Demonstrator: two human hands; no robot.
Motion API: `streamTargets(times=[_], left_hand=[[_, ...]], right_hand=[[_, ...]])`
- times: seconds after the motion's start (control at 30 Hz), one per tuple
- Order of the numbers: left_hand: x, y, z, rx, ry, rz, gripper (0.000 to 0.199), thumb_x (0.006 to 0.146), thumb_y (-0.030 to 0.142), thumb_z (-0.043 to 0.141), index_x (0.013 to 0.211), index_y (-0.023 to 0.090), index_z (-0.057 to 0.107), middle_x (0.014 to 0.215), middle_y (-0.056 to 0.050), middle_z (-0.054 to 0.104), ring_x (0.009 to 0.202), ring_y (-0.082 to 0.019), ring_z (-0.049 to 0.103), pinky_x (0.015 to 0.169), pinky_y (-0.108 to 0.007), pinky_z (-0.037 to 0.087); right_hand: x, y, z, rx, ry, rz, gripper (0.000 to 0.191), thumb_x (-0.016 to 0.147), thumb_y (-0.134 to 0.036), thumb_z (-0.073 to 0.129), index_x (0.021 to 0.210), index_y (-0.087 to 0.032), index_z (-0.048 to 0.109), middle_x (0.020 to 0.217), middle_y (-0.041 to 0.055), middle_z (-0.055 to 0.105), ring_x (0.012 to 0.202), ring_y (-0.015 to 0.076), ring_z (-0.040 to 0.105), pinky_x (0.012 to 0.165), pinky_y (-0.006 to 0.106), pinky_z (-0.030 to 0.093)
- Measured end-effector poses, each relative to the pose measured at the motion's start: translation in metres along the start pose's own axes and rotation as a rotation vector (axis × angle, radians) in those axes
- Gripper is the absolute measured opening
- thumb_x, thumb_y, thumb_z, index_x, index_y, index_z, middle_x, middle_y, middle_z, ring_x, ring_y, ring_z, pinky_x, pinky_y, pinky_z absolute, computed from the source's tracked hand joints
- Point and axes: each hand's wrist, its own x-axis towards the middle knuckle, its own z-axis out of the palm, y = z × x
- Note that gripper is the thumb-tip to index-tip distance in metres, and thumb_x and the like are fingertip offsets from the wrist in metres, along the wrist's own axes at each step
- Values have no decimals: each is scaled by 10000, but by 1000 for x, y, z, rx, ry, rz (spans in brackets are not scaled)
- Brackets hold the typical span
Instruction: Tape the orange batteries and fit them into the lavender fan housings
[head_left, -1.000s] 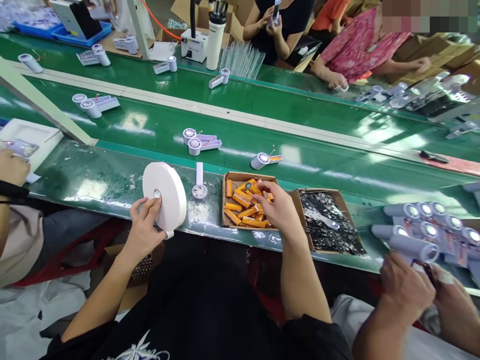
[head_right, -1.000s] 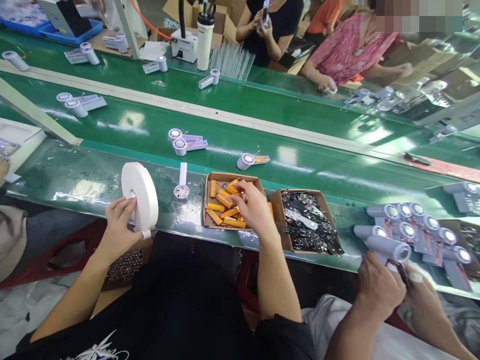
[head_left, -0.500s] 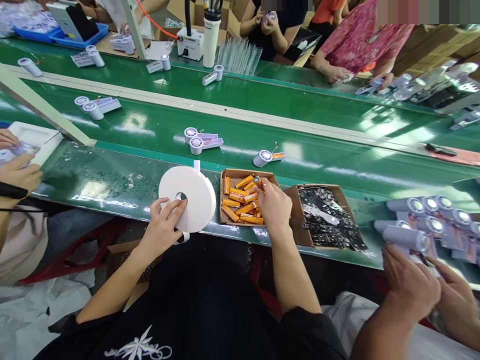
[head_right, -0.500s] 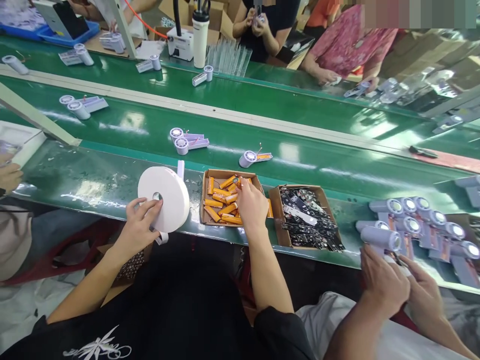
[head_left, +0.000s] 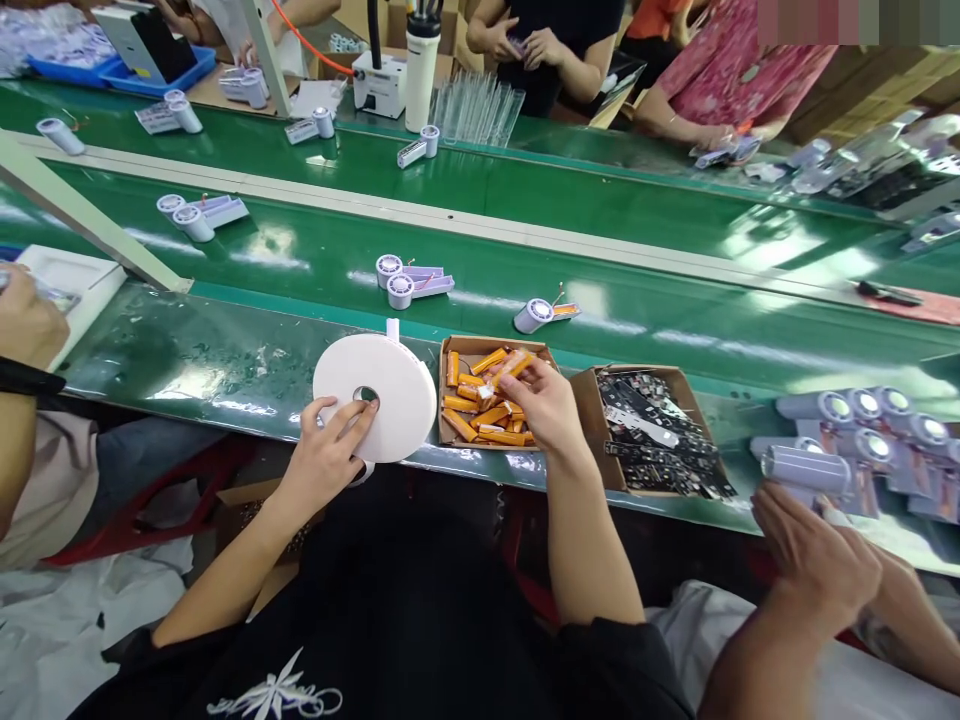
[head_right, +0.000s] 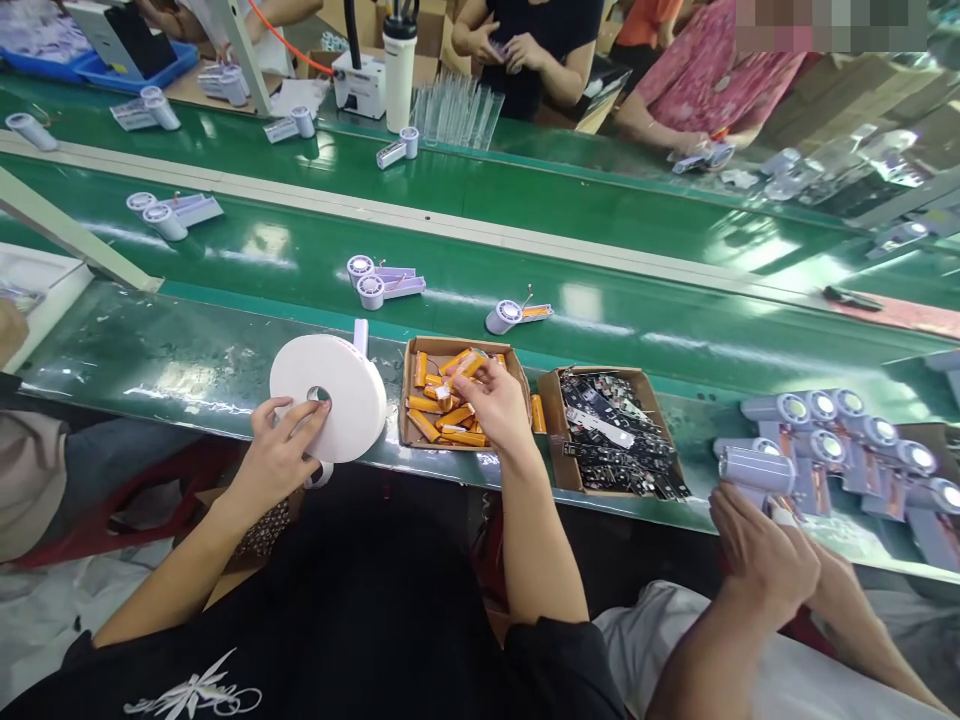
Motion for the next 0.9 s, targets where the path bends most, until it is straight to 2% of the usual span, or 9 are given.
streamTargets(times=[0.1,0.17,0.27,0.4,0.47,0.57,0.73,0.83,0.9], left_hand=[[1,-1,1,-2,-9,-6,871,871,52,611,1685,161,323,1376,-158,691,1263,-348,589,1129,-529,387],[0,-2,1,3,-9,-2,869,869,50,611,1683,150,323,1378,-163,689,1254,-345,589,1124,-532,390],[-2,-1,2,4,-16,6,856,878,48,612,1680,143,330,1396,-160,685,1253,-333,581,1131,-529,394],[-5,2,2,25,-30,-7,795,870,50,661,1627,191,466,1382,-114,703,1285,-350,511,1140,-512,421],[-6,3,1,32,-40,2,764,875,62,686,1602,230,518,1382,-91,709,1298,-353,475,1159,-518,421],[-7,5,-1,43,-48,16,741,899,77,694,1596,271,535,1377,-72,715,1291,-349,460,1206,-558,389],[-4,4,-8,76,-69,47,734,918,60,660,1593,320,539,1373,-50,719,1241,-328,478,1267,-612,319],[0,2,-15,111,-44,80,730,920,48,635,1590,321,539,1360,-32,726,1199,-316,473,1288,-623,279],[4,5,-19,135,0,54,730,917,65,643,1590,328,535,1326,-33,736,1173,-316,469,1291,-639,247]], right_hand=[[9,10,-2,-500,127,-119,231,941,-218,576,1096,-183,744,1150,163,787,1134,326,723,1023,501,576],[12,12,-4,-599,212,-222,257,948,-176,535,1081,-196,754,1205,158,775,1202,321,693,1097,511,535],[3,2,-3,-263,227,-202,240,956,-326,659,1145,-208,750,1150,121,798,1088,296,746,1024,485,603],[-23,-34,3,196,-68,12,406,845,-455,845,1163,-210,784,1128,81,822,1007,286,792,944,451,667],[-34,-52,5,204,-215,55,398,796,-438,897,1115,-213,818,1096,64,832,1008,295,798,964,451,668],[-43,-68,6,125,-311,61,346,807,-420,892,1084,-219,842,1036,43,840,992,306,805,954,444,673],[-35,-65,2,2,-397,74,255,800,-401,894,982,-226,859,1009,21,841,924,290,807,897,408,684],[-31,-57,6,186,-443,149,317,745,-388,924,996,-208,851,1054,45,838,978,290,804,922,426,681],[-36,-53,21,398,-384,197,419,682,-405,967,1020,-196,834,1049,65,836,980,285,803,913,428,684]])
